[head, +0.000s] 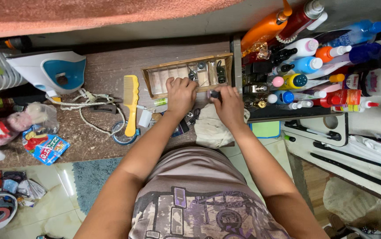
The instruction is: The person wipes a cluttered countertop with a cloth, then removes small items from a clear plastic organizer and wipes the organizer itself. The person handles a comb, a small notebook, and various small containers during the process.
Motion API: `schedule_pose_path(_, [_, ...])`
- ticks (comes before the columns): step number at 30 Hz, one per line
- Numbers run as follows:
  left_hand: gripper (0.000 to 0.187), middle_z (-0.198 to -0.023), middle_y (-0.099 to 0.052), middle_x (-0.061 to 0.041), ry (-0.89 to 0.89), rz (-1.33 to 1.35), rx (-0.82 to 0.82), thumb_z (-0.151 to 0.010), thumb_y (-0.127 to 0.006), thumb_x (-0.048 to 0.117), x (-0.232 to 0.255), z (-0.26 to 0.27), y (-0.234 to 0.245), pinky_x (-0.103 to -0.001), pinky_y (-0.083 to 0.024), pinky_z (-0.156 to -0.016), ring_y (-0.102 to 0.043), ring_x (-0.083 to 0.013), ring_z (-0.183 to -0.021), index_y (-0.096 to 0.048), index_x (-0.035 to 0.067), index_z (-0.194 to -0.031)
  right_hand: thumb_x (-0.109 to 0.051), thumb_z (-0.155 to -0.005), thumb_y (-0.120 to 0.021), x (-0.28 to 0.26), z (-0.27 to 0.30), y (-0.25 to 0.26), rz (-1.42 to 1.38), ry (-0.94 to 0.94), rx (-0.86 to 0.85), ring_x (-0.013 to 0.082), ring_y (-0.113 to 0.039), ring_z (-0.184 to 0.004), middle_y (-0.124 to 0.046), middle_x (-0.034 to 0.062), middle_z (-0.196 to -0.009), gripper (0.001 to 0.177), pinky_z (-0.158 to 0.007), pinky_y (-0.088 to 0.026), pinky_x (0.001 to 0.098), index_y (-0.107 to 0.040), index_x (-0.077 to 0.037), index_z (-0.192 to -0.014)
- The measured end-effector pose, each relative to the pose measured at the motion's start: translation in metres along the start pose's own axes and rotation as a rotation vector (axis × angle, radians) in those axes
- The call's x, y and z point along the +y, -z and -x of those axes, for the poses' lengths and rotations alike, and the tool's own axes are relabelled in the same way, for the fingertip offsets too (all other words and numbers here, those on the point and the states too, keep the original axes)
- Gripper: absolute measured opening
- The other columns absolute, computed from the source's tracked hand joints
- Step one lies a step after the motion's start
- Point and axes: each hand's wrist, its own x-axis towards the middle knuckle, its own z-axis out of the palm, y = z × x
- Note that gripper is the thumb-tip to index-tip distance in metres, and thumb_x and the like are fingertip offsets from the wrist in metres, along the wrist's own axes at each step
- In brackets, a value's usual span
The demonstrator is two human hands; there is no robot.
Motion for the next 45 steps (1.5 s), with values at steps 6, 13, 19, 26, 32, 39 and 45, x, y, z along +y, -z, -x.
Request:
schedule_pose_path(6, [0.019, -0.097, -0.065, -0.003, 0.009, 0.012, -0.001, -0.083, -0.07, 0.007, 0.01, -0.005, -0.003, -0.052, -0.033, -0.105, -0.06, -0.0258, -0.099, -0.074, 0.016, -0.1, -0.009, -0.083, -0.081, 0.021, 0.004, -0.025, -0.109, -0.127, -0.022, 0.0406, -0.061, -0.105, -0.062, 0.017, -0.109, 0.033, -0.086, -0.05, 0.0477, -0.06, -0.003, -0.108])
schedule_pose_path(13, [0.035, -0.097, -0.065, -0.005, 0.134, 0.009, 0.06, -0.084, -0.075, 0.017, 0.009, -0.025, -0.011, -0.049, -0.031, -0.101, -0.059, -0.0256, -0.097, -0.07, 0.011, -0.119, -0.007, -0.083, -0.08, 0.023, 0.005, -0.024, -0.114, -0.093, -0.063, 0.0399, -0.063, -0.102, -0.064, 0.015, -0.106, 0.031, -0.086, -0.051, 0.0472, -0.062, -0.005, -0.107])
schedule_pose_path(19, [0.038, -0.087, -0.067, 0.002, 0.338, 0.119, 0.046, -0.087, -0.077, 0.025, 0.016, -0.041, -0.021, -0.043, -0.03, -0.095, -0.059, -0.0199, -0.091, -0.071, 0.012, -0.122, -0.007, -0.082, -0.079, 0.021, 0.0, -0.023, -0.105, -0.104, -0.175, 0.0401, -0.063, -0.101, -0.063, 0.0164, -0.106, 0.031, -0.086, -0.051, 0.0472, -0.062, -0.004, -0.108])
schedule_pose_path(26, [0.026, -0.085, -0.068, 0.003, 0.565, 0.14, 0.085, -0.083, -0.079, 0.025, 0.024, -0.05, -0.034, -0.04, -0.029, -0.091, -0.059, -0.0185, -0.09, -0.075, 0.016, -0.107, -0.014, -0.083, -0.081, 0.011, -0.012, -0.024, -0.046, 0.017, 0.015, 0.035, -0.06, -0.104, -0.061, 0.0132, -0.107, 0.038, -0.087, -0.048, 0.0463, -0.065, -0.007, -0.117])
schedule_pose_path(32, [0.028, -0.09, -0.064, 0.001, 0.44, 0.051, 0.12, -0.087, -0.078, 0.019, 0.012, -0.033, -0.026, -0.041, -0.029, -0.094, -0.058, -0.0197, -0.093, -0.076, 0.02, -0.115, -0.019, -0.08, -0.085, 0.014, -0.065, -0.046, 0.075, 0.029, 0.186, 0.0259, -0.06, -0.101, -0.062, 0.0067, -0.101, 0.037, -0.088, -0.039, 0.0424, -0.075, -0.01, -0.114])
schedule_pose_path(39, [0.043, -0.102, -0.061, -0.001, 0.301, -0.013, 0.058, -0.085, -0.08, 0.023, 0.002, -0.014, -0.017, -0.045, -0.028, -0.097, -0.055, -0.0228, -0.101, -0.071, 0.017, -0.126, -0.031, -0.07, -0.091, 0.013, -0.081, -0.067, 0.164, 0.001, 0.279, 0.0291, -0.057, -0.098, -0.064, 0.0069, -0.096, 0.04, -0.088, -0.033, 0.0455, -0.077, -0.01, -0.101])
schedule_pose_path(45, [0.06, -0.111, -0.06, -0.003, 0.318, -0.013, 0.002, -0.083, -0.082, 0.03, -0.006, -0.008, -0.019, -0.046, -0.028, -0.099, -0.055, -0.0227, -0.107, -0.061, 0.015, -0.137, -0.028, -0.077, -0.089, 0.015, -0.077, -0.079, 0.166, 0.003, 0.33, 0.0271, -0.057, -0.097, -0.065, 0.0049, -0.095, 0.032, -0.09, -0.033, 0.0439, -0.076, -0.011, -0.1])
